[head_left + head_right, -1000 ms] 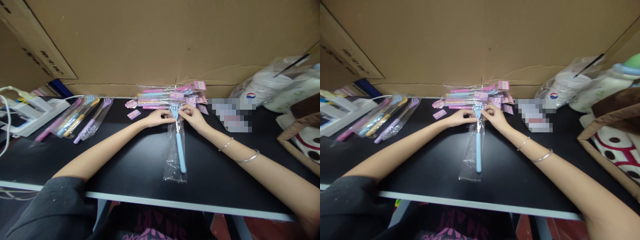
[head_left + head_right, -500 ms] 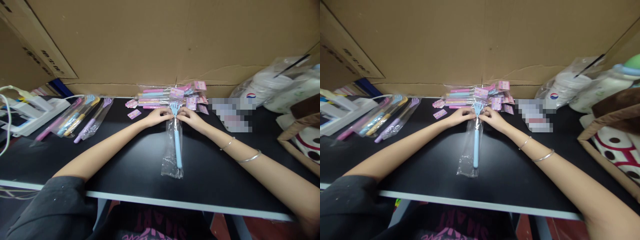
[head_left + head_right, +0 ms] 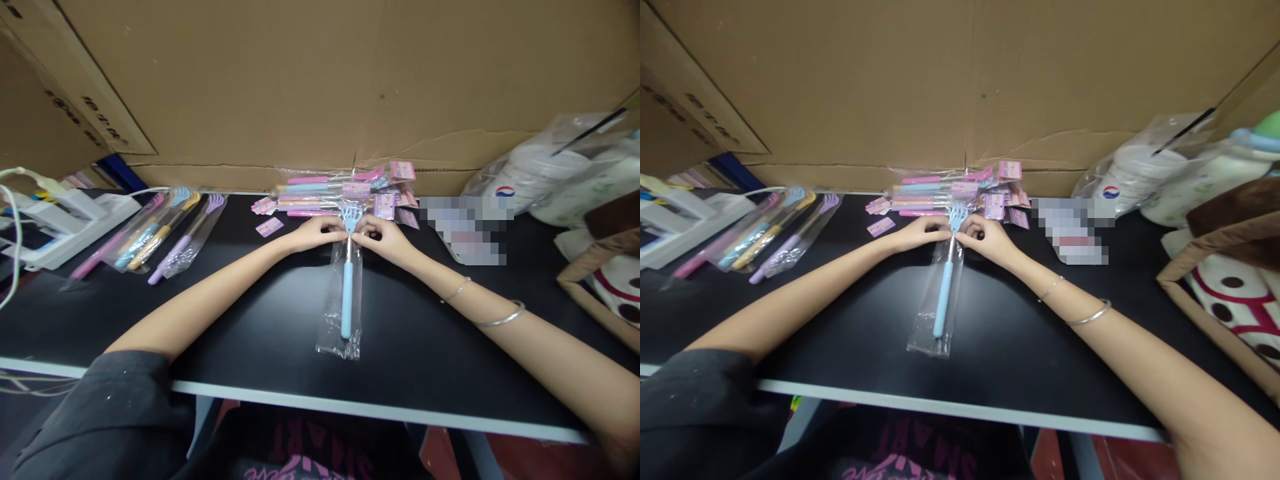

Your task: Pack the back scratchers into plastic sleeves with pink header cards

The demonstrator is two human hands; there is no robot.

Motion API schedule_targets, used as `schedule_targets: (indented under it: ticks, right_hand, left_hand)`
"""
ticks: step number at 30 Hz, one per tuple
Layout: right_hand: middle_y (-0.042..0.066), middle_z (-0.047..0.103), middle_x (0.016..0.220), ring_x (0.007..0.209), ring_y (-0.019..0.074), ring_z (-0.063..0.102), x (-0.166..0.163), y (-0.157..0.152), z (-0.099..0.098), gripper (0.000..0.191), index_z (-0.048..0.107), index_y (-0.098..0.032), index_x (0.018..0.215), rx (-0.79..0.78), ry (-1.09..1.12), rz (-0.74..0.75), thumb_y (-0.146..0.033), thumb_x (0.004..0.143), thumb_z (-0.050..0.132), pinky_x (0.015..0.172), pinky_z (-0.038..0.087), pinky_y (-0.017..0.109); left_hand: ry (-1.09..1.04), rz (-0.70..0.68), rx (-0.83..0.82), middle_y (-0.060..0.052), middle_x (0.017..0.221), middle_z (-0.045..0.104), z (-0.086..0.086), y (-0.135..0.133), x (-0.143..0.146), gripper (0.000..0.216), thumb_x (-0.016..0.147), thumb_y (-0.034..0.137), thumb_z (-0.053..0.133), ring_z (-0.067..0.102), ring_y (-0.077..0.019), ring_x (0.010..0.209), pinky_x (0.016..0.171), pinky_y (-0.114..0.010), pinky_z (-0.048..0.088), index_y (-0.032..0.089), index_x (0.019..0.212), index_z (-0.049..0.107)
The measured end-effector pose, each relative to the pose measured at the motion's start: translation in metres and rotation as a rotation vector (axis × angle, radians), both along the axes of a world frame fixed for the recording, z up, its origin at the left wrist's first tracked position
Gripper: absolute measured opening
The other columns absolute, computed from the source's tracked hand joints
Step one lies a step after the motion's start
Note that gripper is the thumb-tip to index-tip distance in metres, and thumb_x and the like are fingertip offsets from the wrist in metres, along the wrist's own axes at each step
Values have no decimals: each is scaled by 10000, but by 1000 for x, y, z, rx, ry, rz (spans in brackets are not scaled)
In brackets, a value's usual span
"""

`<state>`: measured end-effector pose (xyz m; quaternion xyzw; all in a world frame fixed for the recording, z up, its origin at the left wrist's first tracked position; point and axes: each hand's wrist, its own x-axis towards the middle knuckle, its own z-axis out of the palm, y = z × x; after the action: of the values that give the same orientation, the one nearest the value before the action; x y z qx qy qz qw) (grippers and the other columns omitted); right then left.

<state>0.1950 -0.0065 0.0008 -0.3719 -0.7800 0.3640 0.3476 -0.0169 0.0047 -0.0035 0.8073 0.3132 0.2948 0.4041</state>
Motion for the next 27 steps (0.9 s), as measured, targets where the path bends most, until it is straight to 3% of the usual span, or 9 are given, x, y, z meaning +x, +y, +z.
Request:
schedule_targets:
  ticks: [6,17,27]
  right_hand:
    - [-21,579,587,570,123,516,-1,-4,2,245,577,-195,726,73,-55,-69,-423,760,660,603,404,274]
    - [-20,560,555,531,122,491,0,-7,2,239,591,-196,723,107,-66,-77,-424,787,625,559,380,270]
    - [-19,545,552,519,116,471,-1,-10,1,234,560,-198,698,143,-73,-62,-397,815,592,547,361,267]
  left_hand:
    - [10,15,10,-50,902,681,-2,2,0,264,865,385,582,595,-204,940,921,-359,428,136,894,666]
    - [19,35,65,-41,820,658,-6,2,1,377,884,494,543,579,-176,802,820,-332,439,145,797,656]
    - [81,94,117,-19,809,644,-9,1,1,426,892,548,509,569,-168,795,817,-307,436,155,794,639]
